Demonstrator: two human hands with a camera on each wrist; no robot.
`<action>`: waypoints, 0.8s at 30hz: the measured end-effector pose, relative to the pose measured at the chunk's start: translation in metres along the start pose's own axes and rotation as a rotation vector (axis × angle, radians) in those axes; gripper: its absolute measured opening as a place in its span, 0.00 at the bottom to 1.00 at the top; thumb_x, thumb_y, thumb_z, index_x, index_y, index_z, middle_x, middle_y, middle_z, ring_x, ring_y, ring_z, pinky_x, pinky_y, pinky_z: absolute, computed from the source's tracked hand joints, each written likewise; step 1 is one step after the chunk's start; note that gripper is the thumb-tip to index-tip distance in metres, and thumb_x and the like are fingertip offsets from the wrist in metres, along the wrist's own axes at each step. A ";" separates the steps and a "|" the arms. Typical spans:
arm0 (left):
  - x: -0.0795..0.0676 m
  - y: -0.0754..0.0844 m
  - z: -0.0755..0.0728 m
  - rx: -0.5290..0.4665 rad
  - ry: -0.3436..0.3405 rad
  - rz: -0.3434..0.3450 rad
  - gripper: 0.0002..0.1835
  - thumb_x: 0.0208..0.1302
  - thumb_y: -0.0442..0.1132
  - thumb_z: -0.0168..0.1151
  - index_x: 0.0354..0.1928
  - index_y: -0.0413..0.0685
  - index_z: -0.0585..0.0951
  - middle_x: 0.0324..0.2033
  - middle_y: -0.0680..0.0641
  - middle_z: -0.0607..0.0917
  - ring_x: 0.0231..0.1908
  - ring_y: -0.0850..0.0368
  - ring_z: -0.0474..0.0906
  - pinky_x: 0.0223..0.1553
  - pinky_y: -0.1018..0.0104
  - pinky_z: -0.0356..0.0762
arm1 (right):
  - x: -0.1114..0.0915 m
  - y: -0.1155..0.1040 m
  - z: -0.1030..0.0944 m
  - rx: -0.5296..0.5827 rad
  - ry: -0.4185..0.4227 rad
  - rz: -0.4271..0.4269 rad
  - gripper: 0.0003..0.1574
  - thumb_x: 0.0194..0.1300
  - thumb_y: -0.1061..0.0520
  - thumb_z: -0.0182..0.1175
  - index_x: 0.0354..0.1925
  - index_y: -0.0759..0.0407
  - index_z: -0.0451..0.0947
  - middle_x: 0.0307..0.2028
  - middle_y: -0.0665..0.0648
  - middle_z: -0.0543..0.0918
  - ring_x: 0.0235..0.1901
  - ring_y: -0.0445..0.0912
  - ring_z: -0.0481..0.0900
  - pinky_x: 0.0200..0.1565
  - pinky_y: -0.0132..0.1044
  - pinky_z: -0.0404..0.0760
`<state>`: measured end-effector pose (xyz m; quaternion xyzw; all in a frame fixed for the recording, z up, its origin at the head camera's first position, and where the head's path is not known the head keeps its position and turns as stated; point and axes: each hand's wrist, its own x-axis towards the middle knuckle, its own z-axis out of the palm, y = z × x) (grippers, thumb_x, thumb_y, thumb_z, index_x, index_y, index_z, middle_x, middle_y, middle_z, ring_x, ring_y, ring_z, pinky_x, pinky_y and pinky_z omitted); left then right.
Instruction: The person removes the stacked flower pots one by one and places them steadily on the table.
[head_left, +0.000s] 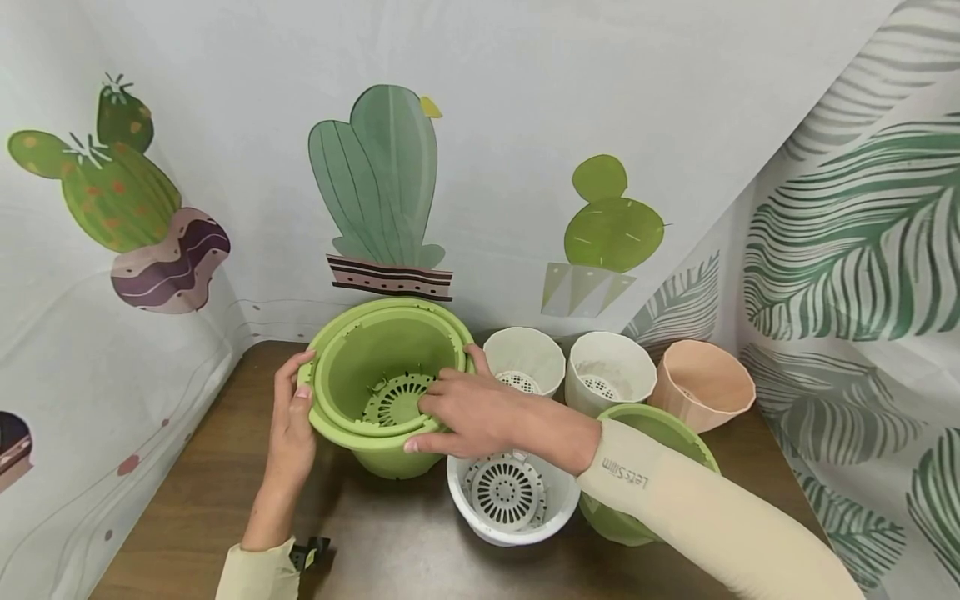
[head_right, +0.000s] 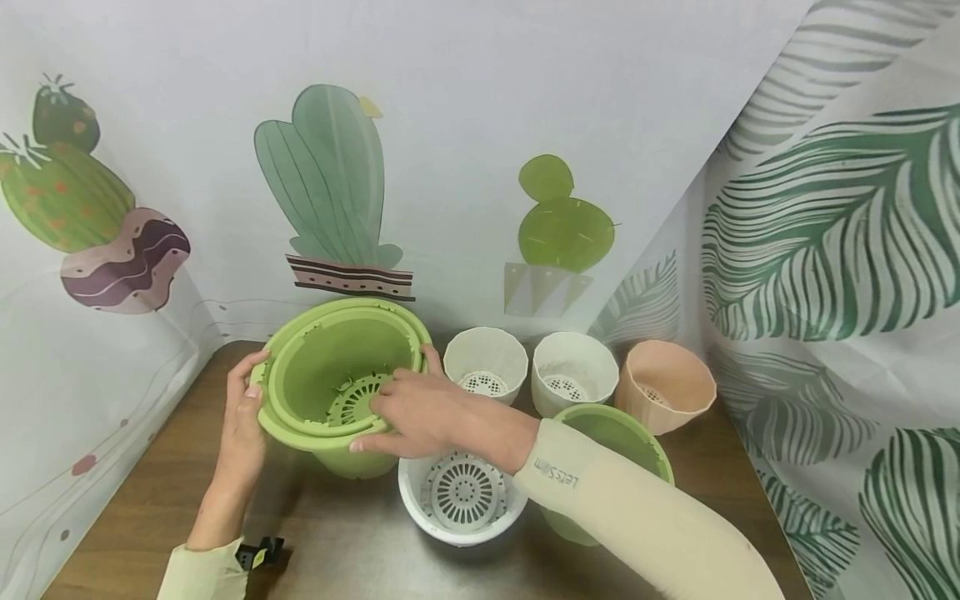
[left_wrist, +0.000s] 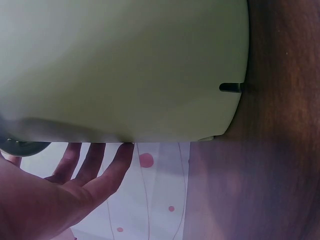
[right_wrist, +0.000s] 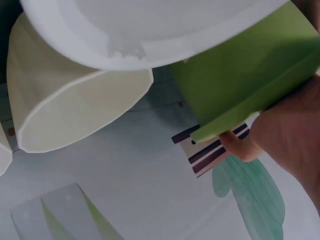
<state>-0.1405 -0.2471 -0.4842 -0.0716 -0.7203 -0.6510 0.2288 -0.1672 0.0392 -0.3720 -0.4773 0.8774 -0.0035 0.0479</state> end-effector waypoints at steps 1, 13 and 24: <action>0.000 0.000 0.000 0.003 0.001 0.000 0.27 0.82 0.35 0.36 0.78 0.47 0.66 0.61 0.44 0.75 0.52 0.52 0.79 0.56 0.75 0.76 | 0.001 0.000 -0.001 -0.001 -0.011 0.002 0.42 0.76 0.21 0.43 0.59 0.48 0.84 0.55 0.46 0.85 0.55 0.44 0.76 0.72 0.76 0.44; -0.003 0.000 -0.003 0.005 0.007 0.003 0.27 0.82 0.35 0.36 0.78 0.46 0.65 0.62 0.44 0.73 0.55 0.54 0.78 0.57 0.75 0.75 | 0.008 -0.001 -0.001 0.041 -0.047 0.015 0.43 0.75 0.19 0.43 0.56 0.46 0.86 0.51 0.43 0.87 0.53 0.43 0.76 0.72 0.77 0.41; -0.001 0.001 -0.001 0.016 -0.005 0.009 0.26 0.83 0.38 0.37 0.79 0.47 0.65 0.64 0.45 0.73 0.54 0.54 0.77 0.57 0.75 0.75 | 0.008 -0.002 -0.002 0.051 -0.061 0.045 0.44 0.75 0.20 0.43 0.59 0.47 0.85 0.54 0.44 0.87 0.56 0.44 0.75 0.73 0.76 0.39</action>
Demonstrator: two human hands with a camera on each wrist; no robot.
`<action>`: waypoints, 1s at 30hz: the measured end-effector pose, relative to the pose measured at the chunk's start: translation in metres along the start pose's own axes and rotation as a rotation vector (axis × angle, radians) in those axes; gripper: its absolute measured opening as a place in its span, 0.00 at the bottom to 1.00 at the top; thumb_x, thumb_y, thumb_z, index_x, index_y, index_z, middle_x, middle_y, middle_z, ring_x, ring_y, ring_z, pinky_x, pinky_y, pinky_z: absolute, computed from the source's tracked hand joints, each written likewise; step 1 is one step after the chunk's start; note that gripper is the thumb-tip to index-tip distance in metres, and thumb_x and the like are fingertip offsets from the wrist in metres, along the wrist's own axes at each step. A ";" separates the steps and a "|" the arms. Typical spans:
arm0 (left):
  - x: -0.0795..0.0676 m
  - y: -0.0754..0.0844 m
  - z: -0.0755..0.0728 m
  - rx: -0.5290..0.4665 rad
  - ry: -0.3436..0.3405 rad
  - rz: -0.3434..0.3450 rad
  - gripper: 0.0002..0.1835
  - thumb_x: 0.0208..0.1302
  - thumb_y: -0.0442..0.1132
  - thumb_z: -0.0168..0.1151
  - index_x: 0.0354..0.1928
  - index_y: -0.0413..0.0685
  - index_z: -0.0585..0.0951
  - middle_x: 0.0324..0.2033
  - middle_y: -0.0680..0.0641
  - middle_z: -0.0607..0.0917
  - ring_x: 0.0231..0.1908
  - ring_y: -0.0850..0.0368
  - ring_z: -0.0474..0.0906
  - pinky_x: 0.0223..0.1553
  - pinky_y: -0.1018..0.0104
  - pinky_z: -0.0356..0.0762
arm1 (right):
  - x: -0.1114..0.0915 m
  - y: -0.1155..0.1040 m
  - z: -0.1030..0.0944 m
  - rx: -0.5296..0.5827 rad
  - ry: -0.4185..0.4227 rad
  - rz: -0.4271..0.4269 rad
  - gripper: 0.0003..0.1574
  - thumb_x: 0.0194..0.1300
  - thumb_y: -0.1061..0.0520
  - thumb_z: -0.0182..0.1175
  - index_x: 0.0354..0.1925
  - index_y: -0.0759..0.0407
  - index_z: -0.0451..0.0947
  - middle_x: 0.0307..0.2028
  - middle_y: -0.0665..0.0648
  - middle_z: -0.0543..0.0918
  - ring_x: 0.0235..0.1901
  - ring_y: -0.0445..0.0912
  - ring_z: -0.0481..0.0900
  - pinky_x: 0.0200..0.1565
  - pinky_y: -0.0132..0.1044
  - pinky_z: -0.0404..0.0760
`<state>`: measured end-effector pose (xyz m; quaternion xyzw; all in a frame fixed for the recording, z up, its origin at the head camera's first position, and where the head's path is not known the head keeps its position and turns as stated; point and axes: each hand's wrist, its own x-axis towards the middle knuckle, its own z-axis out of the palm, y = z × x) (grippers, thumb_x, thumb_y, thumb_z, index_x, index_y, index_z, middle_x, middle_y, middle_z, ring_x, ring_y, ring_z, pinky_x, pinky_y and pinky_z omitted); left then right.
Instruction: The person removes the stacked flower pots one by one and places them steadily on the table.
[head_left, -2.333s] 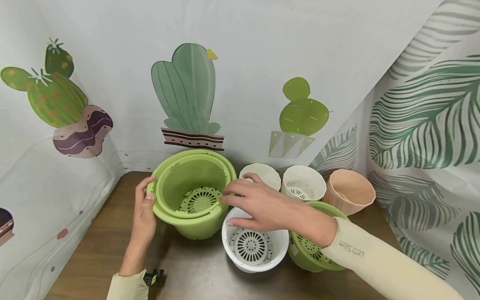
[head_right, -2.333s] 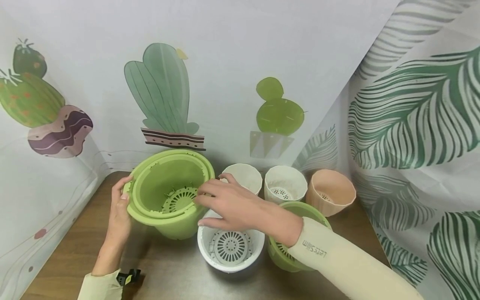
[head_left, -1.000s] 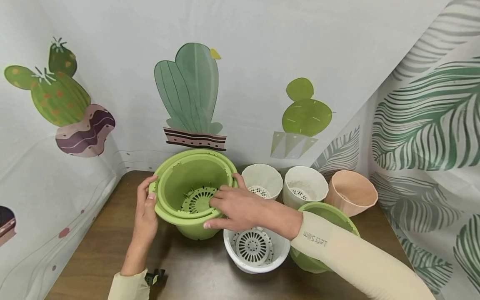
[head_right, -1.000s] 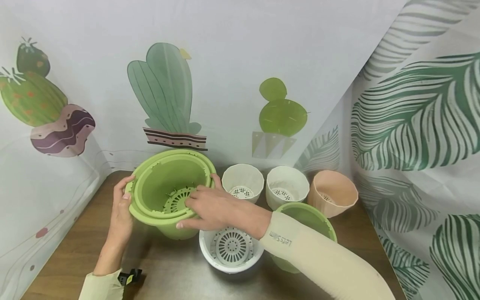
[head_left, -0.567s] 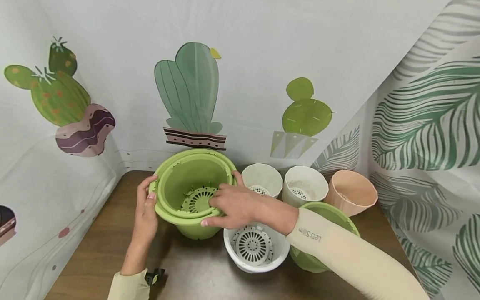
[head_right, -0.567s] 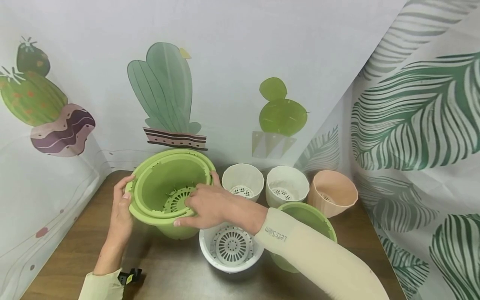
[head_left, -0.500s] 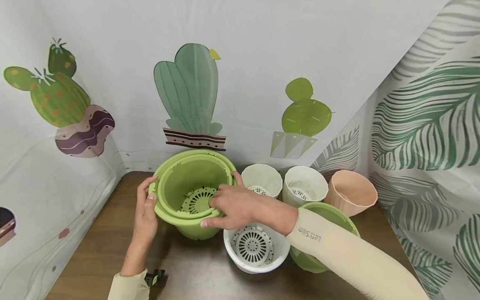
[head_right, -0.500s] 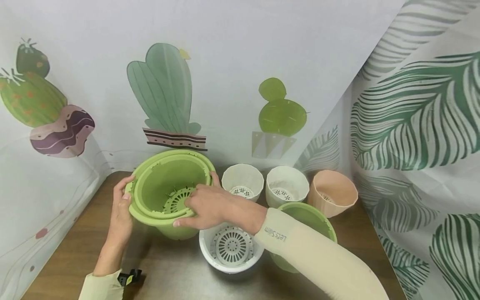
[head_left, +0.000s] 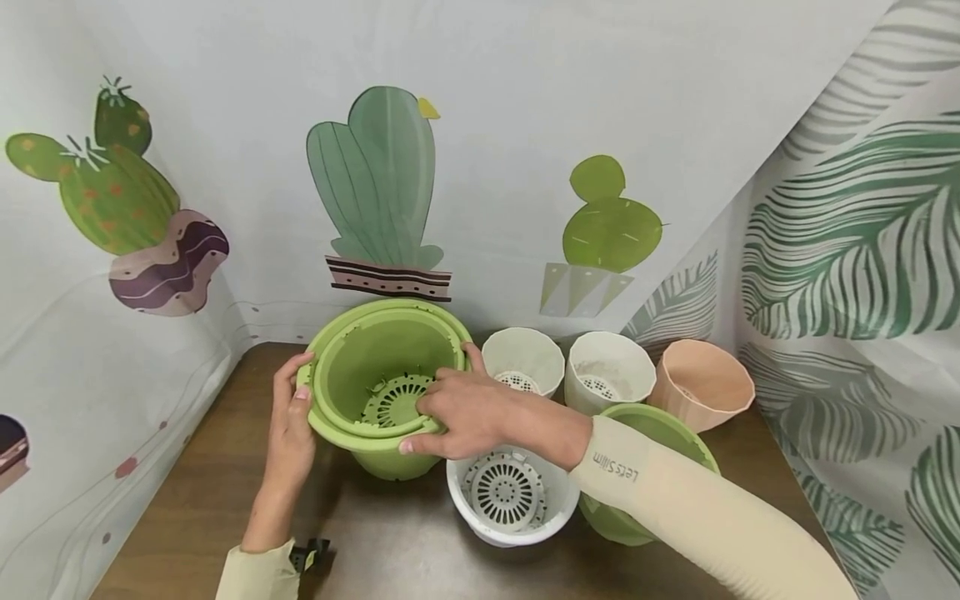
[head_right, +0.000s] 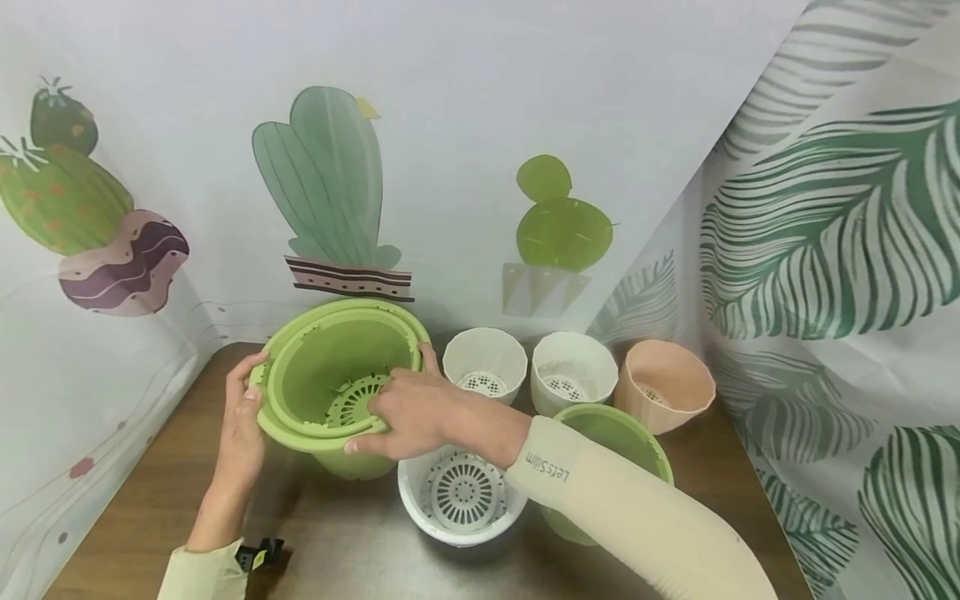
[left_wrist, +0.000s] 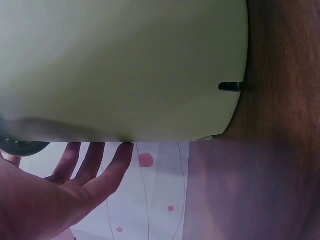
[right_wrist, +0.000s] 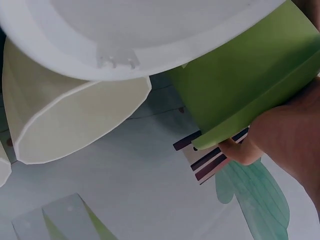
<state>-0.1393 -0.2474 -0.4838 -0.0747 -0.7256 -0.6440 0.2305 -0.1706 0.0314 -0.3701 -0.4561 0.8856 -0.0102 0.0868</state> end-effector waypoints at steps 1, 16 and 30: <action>0.000 0.000 0.000 0.003 0.000 0.001 0.26 0.83 0.38 0.37 0.79 0.47 0.65 0.64 0.46 0.73 0.54 0.53 0.77 0.57 0.75 0.75 | 0.000 0.000 0.000 0.001 0.005 0.000 0.43 0.75 0.20 0.43 0.58 0.47 0.86 0.53 0.44 0.87 0.55 0.44 0.75 0.73 0.76 0.39; 0.001 -0.004 0.000 -0.019 0.007 0.005 0.26 0.83 0.38 0.37 0.78 0.45 0.66 0.59 0.44 0.75 0.51 0.52 0.79 0.55 0.74 0.77 | 0.000 0.002 0.001 0.025 0.026 -0.018 0.40 0.75 0.20 0.46 0.51 0.48 0.86 0.46 0.42 0.86 0.51 0.43 0.73 0.71 0.78 0.38; 0.001 -0.005 0.001 -0.021 0.008 0.014 0.26 0.83 0.38 0.37 0.77 0.44 0.66 0.58 0.44 0.76 0.51 0.52 0.79 0.55 0.73 0.76 | 0.001 0.004 0.004 0.042 0.085 -0.047 0.36 0.72 0.20 0.51 0.41 0.46 0.85 0.39 0.41 0.85 0.46 0.42 0.72 0.70 0.79 0.39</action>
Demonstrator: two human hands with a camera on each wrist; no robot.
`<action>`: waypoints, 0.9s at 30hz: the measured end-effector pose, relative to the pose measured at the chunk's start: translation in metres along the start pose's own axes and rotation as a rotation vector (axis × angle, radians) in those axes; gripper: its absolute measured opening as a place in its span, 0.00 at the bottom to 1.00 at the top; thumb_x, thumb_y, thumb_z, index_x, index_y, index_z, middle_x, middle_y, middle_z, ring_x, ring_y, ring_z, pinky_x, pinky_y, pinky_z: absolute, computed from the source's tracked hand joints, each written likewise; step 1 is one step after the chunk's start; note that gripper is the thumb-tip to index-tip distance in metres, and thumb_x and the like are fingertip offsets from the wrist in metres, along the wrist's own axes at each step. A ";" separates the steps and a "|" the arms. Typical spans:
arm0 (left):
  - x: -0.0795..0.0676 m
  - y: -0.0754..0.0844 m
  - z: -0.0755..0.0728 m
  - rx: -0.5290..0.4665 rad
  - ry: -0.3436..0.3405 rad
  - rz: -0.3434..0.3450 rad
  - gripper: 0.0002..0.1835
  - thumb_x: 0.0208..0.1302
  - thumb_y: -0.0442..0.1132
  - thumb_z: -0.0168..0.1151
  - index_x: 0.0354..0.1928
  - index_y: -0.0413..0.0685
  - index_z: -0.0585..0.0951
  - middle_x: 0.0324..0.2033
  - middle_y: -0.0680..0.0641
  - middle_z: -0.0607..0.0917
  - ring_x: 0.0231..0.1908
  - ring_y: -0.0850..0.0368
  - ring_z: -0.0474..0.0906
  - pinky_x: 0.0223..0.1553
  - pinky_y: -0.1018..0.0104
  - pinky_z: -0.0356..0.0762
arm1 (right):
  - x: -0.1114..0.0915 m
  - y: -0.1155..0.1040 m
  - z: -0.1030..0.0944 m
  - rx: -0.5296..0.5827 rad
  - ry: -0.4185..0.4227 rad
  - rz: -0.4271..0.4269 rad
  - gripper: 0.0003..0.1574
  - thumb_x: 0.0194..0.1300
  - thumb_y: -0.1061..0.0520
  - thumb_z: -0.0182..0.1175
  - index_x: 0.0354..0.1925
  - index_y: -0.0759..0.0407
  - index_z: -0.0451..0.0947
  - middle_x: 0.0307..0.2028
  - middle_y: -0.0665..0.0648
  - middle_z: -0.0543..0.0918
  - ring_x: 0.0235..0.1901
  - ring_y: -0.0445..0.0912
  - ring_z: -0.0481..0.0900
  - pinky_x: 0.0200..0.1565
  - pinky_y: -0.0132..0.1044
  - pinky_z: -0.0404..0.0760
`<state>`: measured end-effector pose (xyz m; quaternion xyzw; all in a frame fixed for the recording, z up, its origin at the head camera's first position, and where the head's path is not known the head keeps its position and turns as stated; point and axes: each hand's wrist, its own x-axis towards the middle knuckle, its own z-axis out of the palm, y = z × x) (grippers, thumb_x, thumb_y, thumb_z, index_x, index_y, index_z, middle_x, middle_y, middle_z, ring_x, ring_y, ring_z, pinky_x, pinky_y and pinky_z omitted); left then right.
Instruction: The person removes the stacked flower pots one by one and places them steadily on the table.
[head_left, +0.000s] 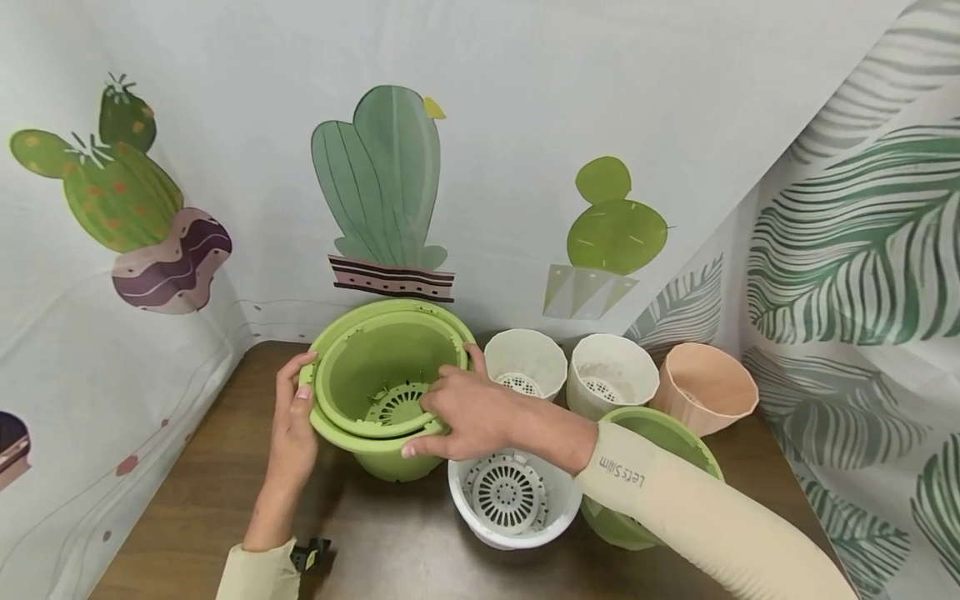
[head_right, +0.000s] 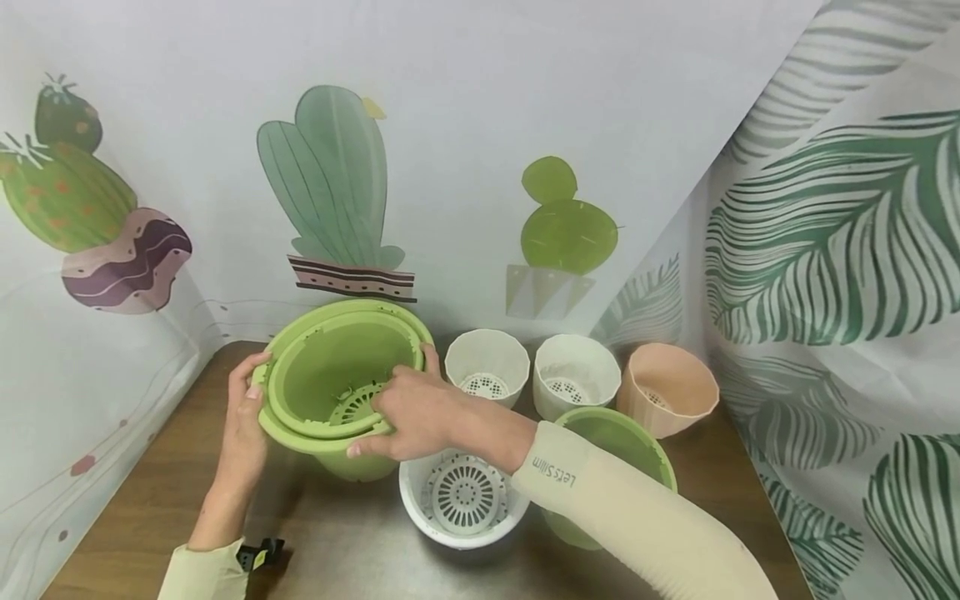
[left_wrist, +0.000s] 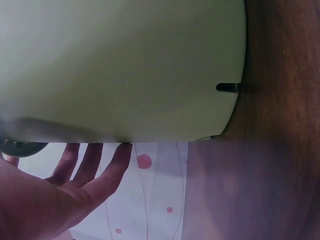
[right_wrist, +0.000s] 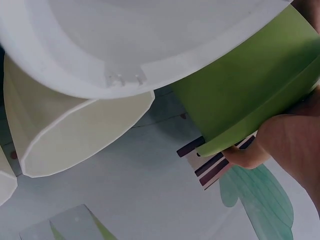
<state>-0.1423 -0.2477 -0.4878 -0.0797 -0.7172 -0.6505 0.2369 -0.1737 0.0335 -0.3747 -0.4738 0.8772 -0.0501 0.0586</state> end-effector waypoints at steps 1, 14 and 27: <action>0.000 0.000 0.000 -0.003 -0.001 0.001 0.26 0.83 0.38 0.37 0.77 0.44 0.66 0.58 0.44 0.76 0.51 0.52 0.79 0.54 0.73 0.76 | 0.000 0.000 0.000 0.000 0.004 -0.001 0.36 0.72 0.20 0.51 0.40 0.46 0.84 0.38 0.41 0.84 0.46 0.42 0.72 0.70 0.79 0.39; 0.000 -0.001 0.000 0.001 0.000 0.006 0.26 0.82 0.37 0.37 0.77 0.44 0.66 0.60 0.45 0.75 0.53 0.53 0.77 0.56 0.73 0.74 | -0.001 0.002 0.003 -0.003 0.059 -0.021 0.37 0.71 0.21 0.54 0.44 0.49 0.87 0.41 0.43 0.87 0.46 0.42 0.72 0.71 0.79 0.41; 0.000 0.000 0.001 0.000 0.004 0.015 0.26 0.82 0.36 0.37 0.77 0.43 0.66 0.58 0.45 0.75 0.51 0.53 0.76 0.55 0.73 0.74 | 0.000 0.003 0.008 -0.004 0.106 -0.008 0.31 0.80 0.28 0.47 0.36 0.45 0.85 0.33 0.39 0.83 0.42 0.41 0.70 0.71 0.78 0.42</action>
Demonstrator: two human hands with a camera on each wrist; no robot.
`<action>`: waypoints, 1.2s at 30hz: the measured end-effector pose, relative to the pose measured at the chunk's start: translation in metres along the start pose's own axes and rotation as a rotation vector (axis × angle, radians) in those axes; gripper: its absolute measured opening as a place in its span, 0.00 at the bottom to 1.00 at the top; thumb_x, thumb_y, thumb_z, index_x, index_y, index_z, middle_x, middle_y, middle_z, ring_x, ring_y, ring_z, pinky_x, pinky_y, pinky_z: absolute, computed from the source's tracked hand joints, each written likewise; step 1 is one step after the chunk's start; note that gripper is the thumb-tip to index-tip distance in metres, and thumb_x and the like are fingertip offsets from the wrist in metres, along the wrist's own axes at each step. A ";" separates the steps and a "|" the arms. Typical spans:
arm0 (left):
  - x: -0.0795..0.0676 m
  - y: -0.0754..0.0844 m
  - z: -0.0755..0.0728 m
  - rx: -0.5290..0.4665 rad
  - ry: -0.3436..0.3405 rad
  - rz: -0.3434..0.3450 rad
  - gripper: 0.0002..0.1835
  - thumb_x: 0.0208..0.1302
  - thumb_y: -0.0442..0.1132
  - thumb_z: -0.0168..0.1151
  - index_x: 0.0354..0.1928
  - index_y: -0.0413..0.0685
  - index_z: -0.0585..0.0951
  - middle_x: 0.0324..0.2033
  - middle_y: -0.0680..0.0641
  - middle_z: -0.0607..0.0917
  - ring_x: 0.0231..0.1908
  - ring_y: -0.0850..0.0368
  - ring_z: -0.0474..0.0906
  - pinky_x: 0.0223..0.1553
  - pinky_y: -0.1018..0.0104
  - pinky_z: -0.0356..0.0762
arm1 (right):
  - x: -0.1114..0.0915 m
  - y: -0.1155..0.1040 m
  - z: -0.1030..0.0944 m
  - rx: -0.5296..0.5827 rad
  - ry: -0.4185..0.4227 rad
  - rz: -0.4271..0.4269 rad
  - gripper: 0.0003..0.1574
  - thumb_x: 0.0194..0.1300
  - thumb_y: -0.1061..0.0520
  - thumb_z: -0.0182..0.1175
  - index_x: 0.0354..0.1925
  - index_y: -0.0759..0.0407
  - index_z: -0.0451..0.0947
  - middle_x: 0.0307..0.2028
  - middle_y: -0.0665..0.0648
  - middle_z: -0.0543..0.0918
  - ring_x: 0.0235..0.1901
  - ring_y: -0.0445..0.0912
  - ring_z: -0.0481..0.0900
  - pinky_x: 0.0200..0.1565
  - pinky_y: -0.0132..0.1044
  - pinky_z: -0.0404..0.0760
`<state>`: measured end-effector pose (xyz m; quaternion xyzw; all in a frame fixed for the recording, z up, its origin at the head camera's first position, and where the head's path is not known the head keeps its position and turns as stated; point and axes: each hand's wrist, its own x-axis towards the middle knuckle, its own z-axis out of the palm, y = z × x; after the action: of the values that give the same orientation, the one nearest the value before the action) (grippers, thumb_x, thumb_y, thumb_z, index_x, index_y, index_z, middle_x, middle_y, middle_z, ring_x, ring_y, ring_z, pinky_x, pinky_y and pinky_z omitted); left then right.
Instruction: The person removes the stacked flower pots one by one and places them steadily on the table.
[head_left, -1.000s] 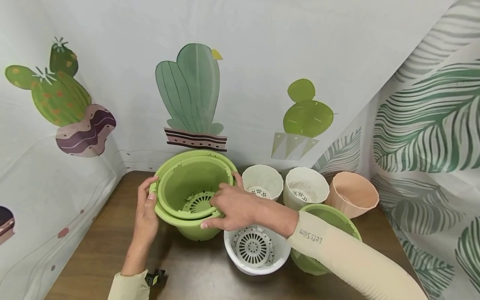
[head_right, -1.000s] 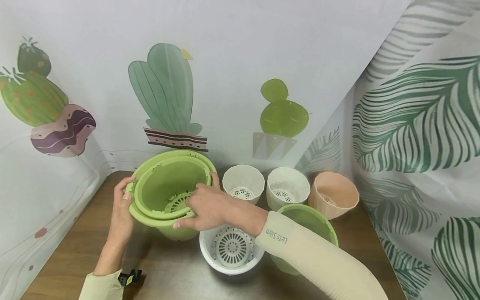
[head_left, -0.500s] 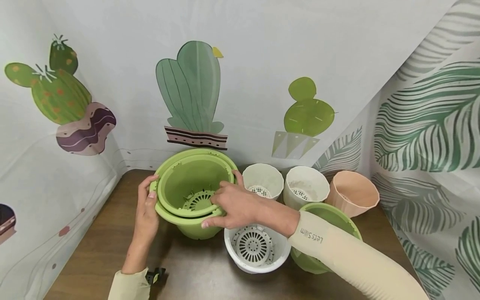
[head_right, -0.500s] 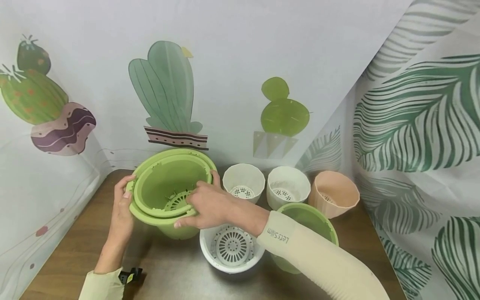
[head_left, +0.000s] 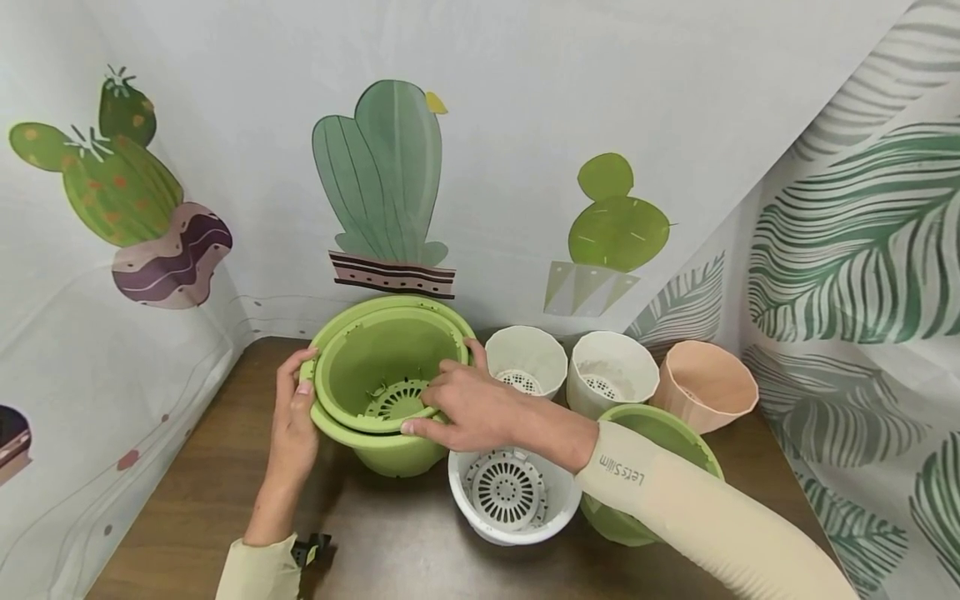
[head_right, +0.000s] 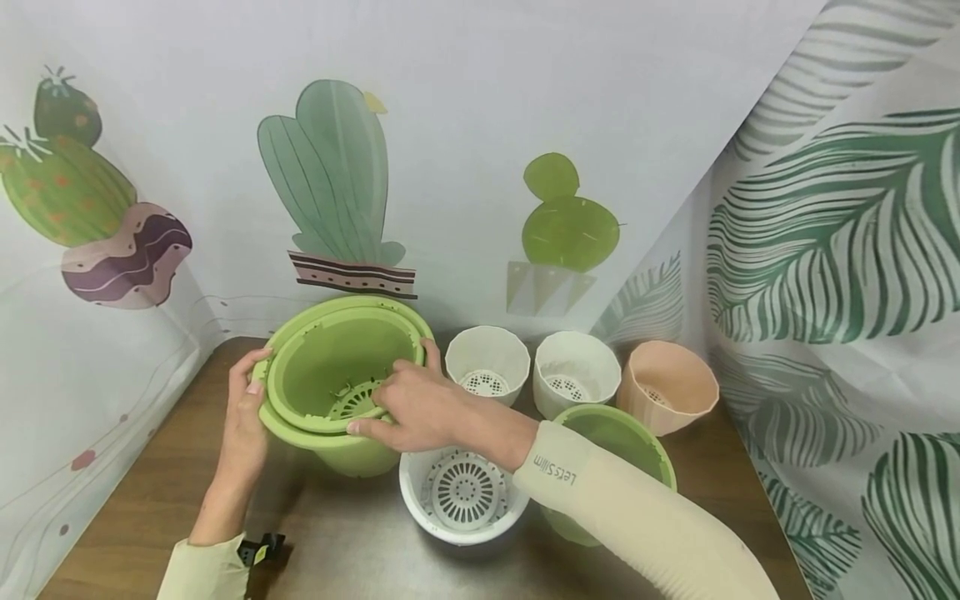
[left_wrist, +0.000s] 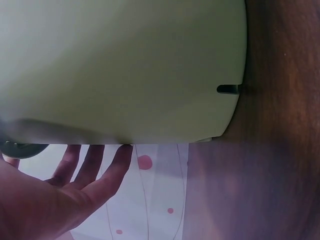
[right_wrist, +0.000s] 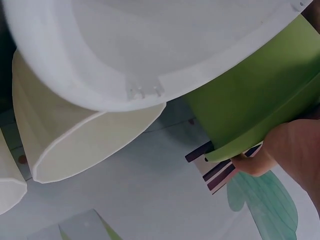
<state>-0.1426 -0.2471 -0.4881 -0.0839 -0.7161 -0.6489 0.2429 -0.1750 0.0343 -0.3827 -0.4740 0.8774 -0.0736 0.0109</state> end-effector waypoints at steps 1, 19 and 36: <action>0.000 0.000 0.000 0.004 0.002 0.000 0.26 0.82 0.36 0.37 0.77 0.43 0.67 0.57 0.45 0.76 0.51 0.54 0.77 0.54 0.73 0.74 | 0.000 0.000 0.000 -0.002 0.004 -0.001 0.30 0.80 0.29 0.47 0.35 0.44 0.84 0.32 0.38 0.82 0.41 0.41 0.70 0.71 0.77 0.42; 0.000 0.003 0.000 0.008 -0.004 -0.004 0.25 0.82 0.36 0.38 0.77 0.44 0.67 0.63 0.45 0.76 0.56 0.55 0.76 0.58 0.73 0.72 | 0.002 -0.001 0.003 0.008 0.079 -0.021 0.26 0.76 0.28 0.53 0.30 0.41 0.81 0.30 0.35 0.80 0.38 0.40 0.66 0.71 0.78 0.42; 0.000 0.002 0.001 0.012 -0.012 0.013 0.25 0.83 0.37 0.40 0.77 0.45 0.67 0.61 0.44 0.76 0.55 0.54 0.77 0.55 0.73 0.75 | 0.002 0.000 0.002 0.013 0.141 -0.056 0.25 0.73 0.30 0.57 0.25 0.41 0.76 0.27 0.35 0.78 0.36 0.41 0.64 0.69 0.83 0.42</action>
<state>-0.1420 -0.2462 -0.4867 -0.0907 -0.7209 -0.6426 0.2433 -0.1754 0.0326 -0.3846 -0.4919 0.8619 -0.1127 -0.0498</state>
